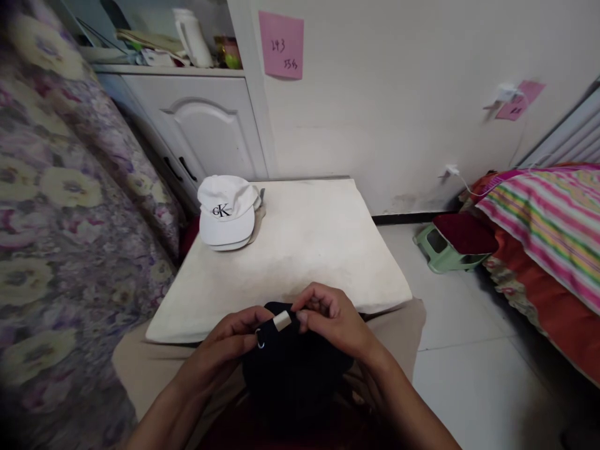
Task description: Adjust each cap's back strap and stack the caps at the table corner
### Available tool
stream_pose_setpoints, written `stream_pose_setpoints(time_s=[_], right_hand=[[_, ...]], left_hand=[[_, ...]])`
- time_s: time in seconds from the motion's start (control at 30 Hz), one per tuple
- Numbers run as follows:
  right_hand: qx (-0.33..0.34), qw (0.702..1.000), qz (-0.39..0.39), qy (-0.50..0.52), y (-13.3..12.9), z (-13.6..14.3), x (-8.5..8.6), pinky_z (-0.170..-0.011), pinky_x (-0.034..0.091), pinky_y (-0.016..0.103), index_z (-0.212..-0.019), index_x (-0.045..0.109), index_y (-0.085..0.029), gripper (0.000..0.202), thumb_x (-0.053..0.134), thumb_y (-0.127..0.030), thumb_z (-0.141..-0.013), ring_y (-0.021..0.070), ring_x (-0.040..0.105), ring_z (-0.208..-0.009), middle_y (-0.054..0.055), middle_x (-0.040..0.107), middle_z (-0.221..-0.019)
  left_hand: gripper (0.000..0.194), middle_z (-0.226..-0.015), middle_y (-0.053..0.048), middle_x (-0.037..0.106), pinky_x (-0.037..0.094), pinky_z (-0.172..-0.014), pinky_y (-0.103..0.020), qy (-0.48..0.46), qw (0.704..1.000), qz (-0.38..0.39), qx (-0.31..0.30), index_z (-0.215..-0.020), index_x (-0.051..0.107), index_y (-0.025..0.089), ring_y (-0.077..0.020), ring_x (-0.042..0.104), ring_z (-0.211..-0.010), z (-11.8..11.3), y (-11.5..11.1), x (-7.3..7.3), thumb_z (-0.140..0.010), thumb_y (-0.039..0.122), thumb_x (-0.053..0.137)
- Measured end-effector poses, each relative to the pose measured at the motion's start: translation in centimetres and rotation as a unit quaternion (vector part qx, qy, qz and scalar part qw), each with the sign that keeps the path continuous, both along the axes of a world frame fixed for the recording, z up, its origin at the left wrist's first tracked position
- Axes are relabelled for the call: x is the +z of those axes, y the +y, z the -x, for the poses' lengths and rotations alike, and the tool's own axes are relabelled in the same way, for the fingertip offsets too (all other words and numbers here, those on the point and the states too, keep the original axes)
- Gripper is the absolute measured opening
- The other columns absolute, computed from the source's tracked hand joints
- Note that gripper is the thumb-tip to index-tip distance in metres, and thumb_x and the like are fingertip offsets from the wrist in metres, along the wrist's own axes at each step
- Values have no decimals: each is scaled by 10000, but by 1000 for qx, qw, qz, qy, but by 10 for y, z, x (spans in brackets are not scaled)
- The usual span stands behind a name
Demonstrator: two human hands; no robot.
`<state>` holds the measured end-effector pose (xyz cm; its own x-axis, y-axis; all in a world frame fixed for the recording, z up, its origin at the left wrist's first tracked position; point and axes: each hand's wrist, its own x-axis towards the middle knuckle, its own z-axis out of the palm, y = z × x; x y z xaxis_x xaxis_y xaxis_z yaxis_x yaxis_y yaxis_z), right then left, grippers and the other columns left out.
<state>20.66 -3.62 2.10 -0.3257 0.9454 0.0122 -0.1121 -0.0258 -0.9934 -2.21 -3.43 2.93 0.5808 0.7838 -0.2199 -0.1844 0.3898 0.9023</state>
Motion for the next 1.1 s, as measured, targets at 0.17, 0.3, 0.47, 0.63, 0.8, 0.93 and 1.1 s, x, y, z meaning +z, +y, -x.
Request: stream_pose_setpoints(time_s=[0.17, 0.3, 0.47, 0.63, 0.8, 0.93, 1.1], right_hand=[[-5, 1000, -13, 1, 2, 0, -6, -635, 462, 227, -945, 666, -194, 93, 676, -248, -870, 116, 619, -658, -17, 656, -733], [-11, 991, -130, -36, 2, -3, 3, -862, 505, 335, -1030, 682, -217, 156, 667, -246, -878, 202, 641, -994, 62, 676, -1057], [32, 957, -255, -137, 4, -1, 21, -1001, 466, 435, -1143, 689, -274, 301, 695, -179, -857, 247, 567, -1182, 75, 597, -1269], [65, 924, -312, -213, 7, 6, 18, -965, 495, 414, -1127, 684, -268, 293, 641, -111, -884, 226, 558, -1159, 73, 582, -1240], [91, 911, -307, -258, 11, 5, 24, -955, 488, 404, -1005, 659, -229, 194, 682, -113, -852, 222, 543, -1130, 73, 560, -1224], [148, 937, -228, -221, 19, 4, 31, -966, 470, 369, -925, 616, -211, 213, 702, -63, -797, 200, 557, -1118, 50, 538, -1229], [194, 946, -169, -197, 29, 5, 27, -884, 471, 355, -859, 594, -203, 149, 715, -131, -808, 188, 572, -977, 30, 568, -1097]], left_hand=[[229, -848, -48, 656, 402, -666, -240, 6, 1000, -2, -12, -952, 732, 157, -162, 544, -736, 2, -1, 2, -747, 260, 726], [198, -885, -39, 668, 396, -661, -224, 27, 999, -17, -12, -954, 706, 166, -142, 552, -738, 1, 1, 3, -784, 260, 747], [284, -883, -15, 671, 390, -644, -220, 7, 1000, -8, -14, -1068, 615, 209, -124, 556, -708, -4, 2, 4, -819, 259, 742], [331, -876, 4, 653, 394, -654, -233, 12, 1000, -20, 2, -1135, 566, 230, -125, 555, -717, -6, -3, 10, -844, 256, 721], [410, -957, -9, 659, 415, -730, -271, 50, 998, -41, 9, -1246, 524, 254, -153, 573, -829, -3, -7, 11, -872, 237, 692], [437, -952, -2, 654, 407, -740, -281, 52, 997, -59, -11, -1290, 509, 272, -149, 561, -835, -3, -6, 9, -888, 218, 671], [466, -948, 5, 652, 403, -778, -289, 42, 997, -67, -7, -1302, 516, 275, -147, 560, -860, -4, -2, 6, -876, 188, 681]])
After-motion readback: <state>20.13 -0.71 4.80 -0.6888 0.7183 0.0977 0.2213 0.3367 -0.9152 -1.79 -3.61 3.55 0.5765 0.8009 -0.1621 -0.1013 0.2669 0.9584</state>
